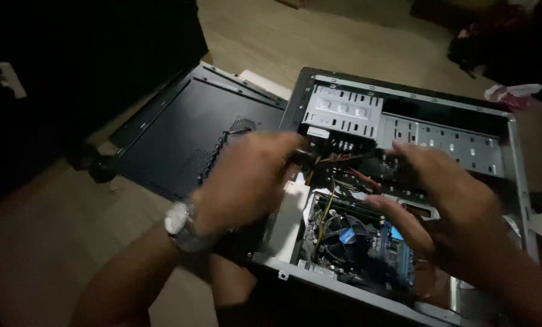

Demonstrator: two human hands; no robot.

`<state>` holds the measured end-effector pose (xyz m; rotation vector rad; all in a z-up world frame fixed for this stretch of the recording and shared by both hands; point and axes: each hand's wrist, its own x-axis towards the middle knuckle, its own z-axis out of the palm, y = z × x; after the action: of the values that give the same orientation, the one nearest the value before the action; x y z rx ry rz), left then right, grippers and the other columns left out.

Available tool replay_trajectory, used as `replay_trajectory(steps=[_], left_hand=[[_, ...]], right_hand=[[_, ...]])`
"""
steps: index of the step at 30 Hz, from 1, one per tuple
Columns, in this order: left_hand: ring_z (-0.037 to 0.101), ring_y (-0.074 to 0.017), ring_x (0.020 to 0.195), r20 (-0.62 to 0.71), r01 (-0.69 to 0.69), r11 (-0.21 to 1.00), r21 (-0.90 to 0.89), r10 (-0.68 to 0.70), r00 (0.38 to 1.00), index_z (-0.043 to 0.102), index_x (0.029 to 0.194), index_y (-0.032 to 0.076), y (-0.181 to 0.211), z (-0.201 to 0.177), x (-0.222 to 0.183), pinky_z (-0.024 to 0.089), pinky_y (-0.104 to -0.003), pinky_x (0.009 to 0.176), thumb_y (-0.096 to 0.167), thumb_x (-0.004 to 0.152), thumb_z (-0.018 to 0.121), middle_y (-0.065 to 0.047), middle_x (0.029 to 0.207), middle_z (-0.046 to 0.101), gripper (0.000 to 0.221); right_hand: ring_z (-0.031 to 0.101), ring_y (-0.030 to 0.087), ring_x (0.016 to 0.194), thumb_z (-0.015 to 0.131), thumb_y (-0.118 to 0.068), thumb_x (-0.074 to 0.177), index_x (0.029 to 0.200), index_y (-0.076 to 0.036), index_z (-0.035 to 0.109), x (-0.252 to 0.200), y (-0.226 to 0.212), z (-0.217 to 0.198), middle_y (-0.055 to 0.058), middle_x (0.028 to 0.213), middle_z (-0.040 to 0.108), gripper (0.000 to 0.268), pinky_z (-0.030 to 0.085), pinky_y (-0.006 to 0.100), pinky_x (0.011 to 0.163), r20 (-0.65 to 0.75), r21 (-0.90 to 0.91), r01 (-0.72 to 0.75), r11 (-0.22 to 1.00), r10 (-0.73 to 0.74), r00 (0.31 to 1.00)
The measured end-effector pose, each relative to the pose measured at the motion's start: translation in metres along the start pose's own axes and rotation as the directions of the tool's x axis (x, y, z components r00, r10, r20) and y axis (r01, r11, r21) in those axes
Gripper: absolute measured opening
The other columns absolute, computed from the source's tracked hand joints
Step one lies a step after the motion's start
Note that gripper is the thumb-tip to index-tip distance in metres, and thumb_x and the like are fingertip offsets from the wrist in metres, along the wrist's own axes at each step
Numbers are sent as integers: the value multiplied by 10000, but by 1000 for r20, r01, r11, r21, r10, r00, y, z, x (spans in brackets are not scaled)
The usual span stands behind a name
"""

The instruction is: Opening a computer case, removing RAM, and cleaning the CPU fan with a brush

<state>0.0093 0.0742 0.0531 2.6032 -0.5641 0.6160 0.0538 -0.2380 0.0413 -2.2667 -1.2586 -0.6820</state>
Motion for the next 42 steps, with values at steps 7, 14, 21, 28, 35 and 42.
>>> replay_trajectory(steps=[7,14,21,28,35,42], left_hand=[[757,-403,591,347,118,973,-196,-44,937,687,1035,29,37,27,3,614,-503,573,179,1015,706,-188,822,800,152],[712,-245,562,487,50,998,-31,-29,873,686,1074,14,30,63,-15,605,-384,516,64,972,753,-106,749,747,132],[704,-200,509,239,-36,924,-381,137,961,646,1430,-7,38,50,-25,573,-322,414,187,1131,591,-142,929,818,361],[696,-214,521,41,-247,961,-120,254,966,677,1321,-101,40,50,-42,560,-327,482,110,1063,733,-183,1000,827,339],[615,-187,458,146,-67,905,-421,140,979,684,1161,-27,51,34,-48,499,-343,406,90,1103,637,-101,781,743,139],[594,-227,483,112,-251,947,-199,276,954,693,1102,-34,56,50,-50,487,-388,450,89,1100,677,-123,803,732,125]], right_hand=[[749,249,930,801,-322,1009,1602,-21,569,0,1,14,196,1406,724,705,622,387,738,-63,45,-8,999,11,998],[731,320,1206,922,-367,899,1434,-57,625,-10,9,14,170,1301,743,687,601,495,1080,115,104,130,986,-142,983],[756,191,878,793,-288,1011,1186,-132,831,-15,8,18,60,1068,865,238,519,425,844,237,32,128,991,-132,962],[650,189,754,832,-223,992,1149,-56,809,-9,-8,16,63,964,812,231,488,408,785,123,80,177,981,-186,975],[517,198,700,861,-334,976,984,-145,856,-7,-10,8,-23,750,682,189,405,473,865,62,-6,225,974,-225,972],[669,194,837,819,-244,963,1187,-164,874,-15,-23,8,-22,816,819,244,373,614,1126,170,-200,183,963,-149,974]])
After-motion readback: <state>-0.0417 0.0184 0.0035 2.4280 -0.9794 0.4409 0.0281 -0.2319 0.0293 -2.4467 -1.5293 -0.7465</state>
